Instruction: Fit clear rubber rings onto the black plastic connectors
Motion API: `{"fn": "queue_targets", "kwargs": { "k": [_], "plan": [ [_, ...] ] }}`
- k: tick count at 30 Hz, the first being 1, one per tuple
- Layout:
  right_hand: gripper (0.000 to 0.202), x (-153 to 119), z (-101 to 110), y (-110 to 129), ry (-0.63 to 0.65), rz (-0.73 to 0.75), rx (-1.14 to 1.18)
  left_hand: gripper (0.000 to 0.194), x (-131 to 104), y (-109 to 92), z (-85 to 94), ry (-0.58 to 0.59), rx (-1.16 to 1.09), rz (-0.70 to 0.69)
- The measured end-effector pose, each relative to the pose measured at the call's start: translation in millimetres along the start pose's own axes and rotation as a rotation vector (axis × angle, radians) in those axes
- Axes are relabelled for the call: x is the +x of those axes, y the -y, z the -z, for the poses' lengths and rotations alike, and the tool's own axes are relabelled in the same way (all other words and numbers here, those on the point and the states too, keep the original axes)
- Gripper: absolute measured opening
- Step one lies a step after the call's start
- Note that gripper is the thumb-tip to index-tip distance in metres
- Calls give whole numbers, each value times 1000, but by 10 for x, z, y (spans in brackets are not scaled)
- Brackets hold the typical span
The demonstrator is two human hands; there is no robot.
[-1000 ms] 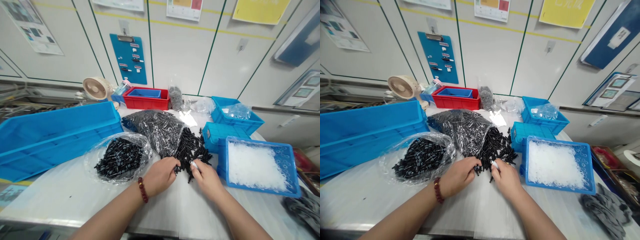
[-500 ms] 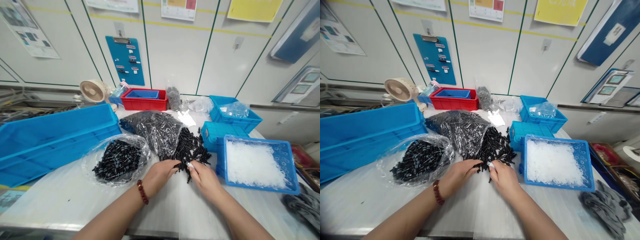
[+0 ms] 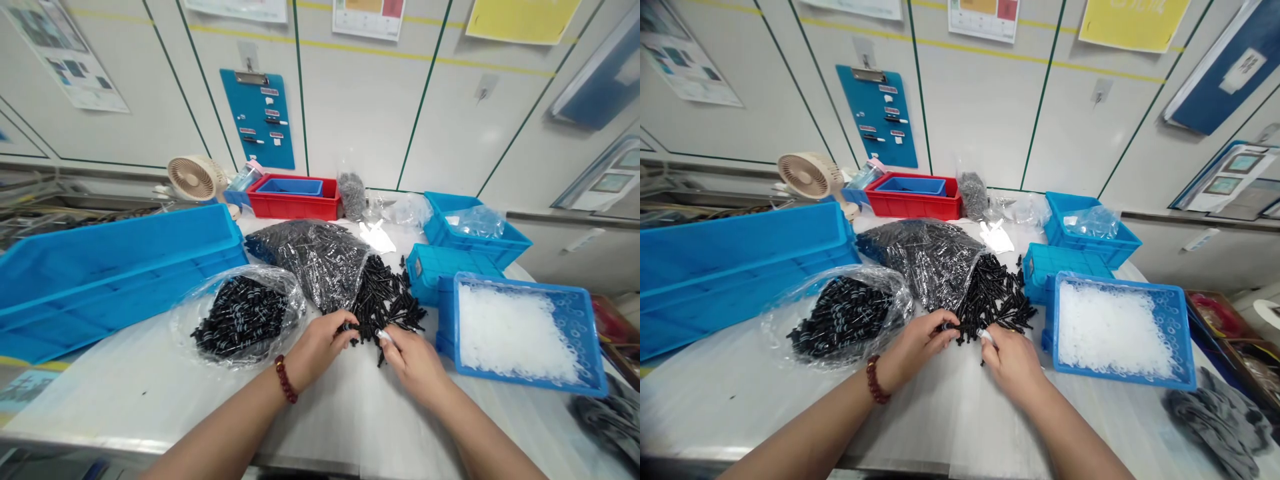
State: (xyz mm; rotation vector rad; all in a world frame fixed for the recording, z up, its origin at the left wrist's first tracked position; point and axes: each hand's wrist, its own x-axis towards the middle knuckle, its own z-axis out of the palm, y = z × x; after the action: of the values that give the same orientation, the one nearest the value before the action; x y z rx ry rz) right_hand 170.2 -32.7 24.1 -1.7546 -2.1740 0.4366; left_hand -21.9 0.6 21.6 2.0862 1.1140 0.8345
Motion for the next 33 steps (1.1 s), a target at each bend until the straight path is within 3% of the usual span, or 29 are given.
{"fn": "queue_targets", "kwargs": {
  "k": [7, 19, 27, 33],
  "plan": [
    [18, -20, 0, 62, 95, 35, -171, 9, -11, 45, -27, 117, 20, -99],
    [18, -45, -29, 117, 171, 76, -234, 2, -23, 81, -79, 279, -105, 25],
    [22, -45, -47, 91, 148, 51, -193, 6, -22, 71, -61, 269, -103, 19],
    [18, -40, -1, 100, 167, 91, -136, 14, 23, 36, -25, 254, -64, -78]
  ]
}}
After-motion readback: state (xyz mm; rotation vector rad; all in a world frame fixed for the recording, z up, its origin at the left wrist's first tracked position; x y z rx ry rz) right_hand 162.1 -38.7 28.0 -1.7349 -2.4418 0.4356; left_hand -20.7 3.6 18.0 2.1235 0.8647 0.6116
